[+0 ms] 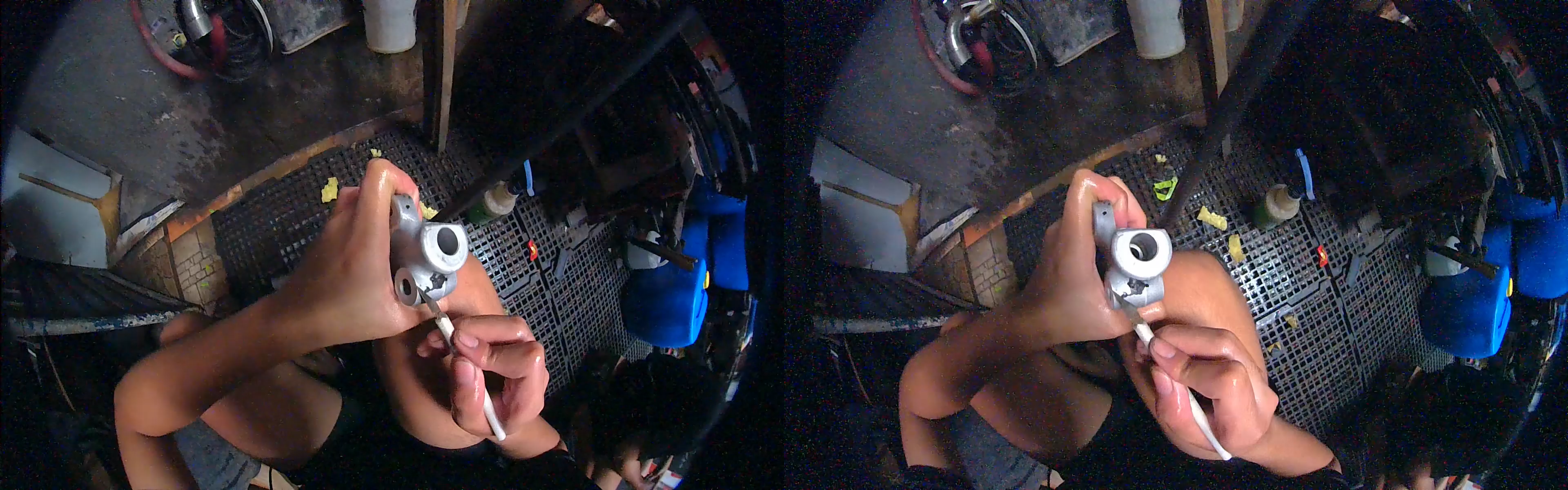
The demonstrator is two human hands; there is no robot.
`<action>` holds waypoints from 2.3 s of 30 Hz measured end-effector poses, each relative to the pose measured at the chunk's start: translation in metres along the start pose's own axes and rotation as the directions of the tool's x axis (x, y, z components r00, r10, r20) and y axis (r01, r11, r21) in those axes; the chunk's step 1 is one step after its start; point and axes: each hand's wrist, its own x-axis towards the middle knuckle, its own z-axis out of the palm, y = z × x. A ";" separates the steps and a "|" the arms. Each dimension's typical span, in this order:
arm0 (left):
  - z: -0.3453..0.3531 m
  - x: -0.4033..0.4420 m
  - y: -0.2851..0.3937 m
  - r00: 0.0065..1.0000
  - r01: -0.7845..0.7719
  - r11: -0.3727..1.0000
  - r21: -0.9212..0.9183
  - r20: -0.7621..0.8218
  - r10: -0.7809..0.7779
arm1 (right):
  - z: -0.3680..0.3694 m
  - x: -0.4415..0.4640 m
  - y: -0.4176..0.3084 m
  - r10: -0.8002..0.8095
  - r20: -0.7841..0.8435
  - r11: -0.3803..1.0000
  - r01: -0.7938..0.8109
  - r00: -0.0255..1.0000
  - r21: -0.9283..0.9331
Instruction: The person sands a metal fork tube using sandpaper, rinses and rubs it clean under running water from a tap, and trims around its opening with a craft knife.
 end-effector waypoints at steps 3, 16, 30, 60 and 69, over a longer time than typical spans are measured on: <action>0.000 -0.001 0.000 1.000 0.014 1.000 -0.012 -0.015 -0.014 | 0.004 -0.002 0.001 0.012 -0.053 1.000 -0.011 0.999 0.016; 0.006 -0.002 -0.004 0.999 0.032 0.992 -0.118 -0.037 -0.037 | -0.002 -0.001 0.004 -0.067 0.096 0.998 0.068 0.993 -0.004; 0.007 0.004 -0.006 0.998 -0.042 0.988 -0.146 -0.055 0.034 | -0.002 0.003 0.005 -0.041 -0.021 0.999 0.040 0.999 -0.033; 0.005 0.029 -0.015 0.977 -0.082 0.946 -0.315 0.161 0.138 | -0.015 0.003 0.018 0.096 0.035 0.980 -0.101 0.995 0.169; 0.004 0.030 -0.013 0.974 -0.037 0.949 -0.312 0.200 0.104 | -0.013 0.005 0.023 0.036 0.027 0.978 -0.041 0.999 0.204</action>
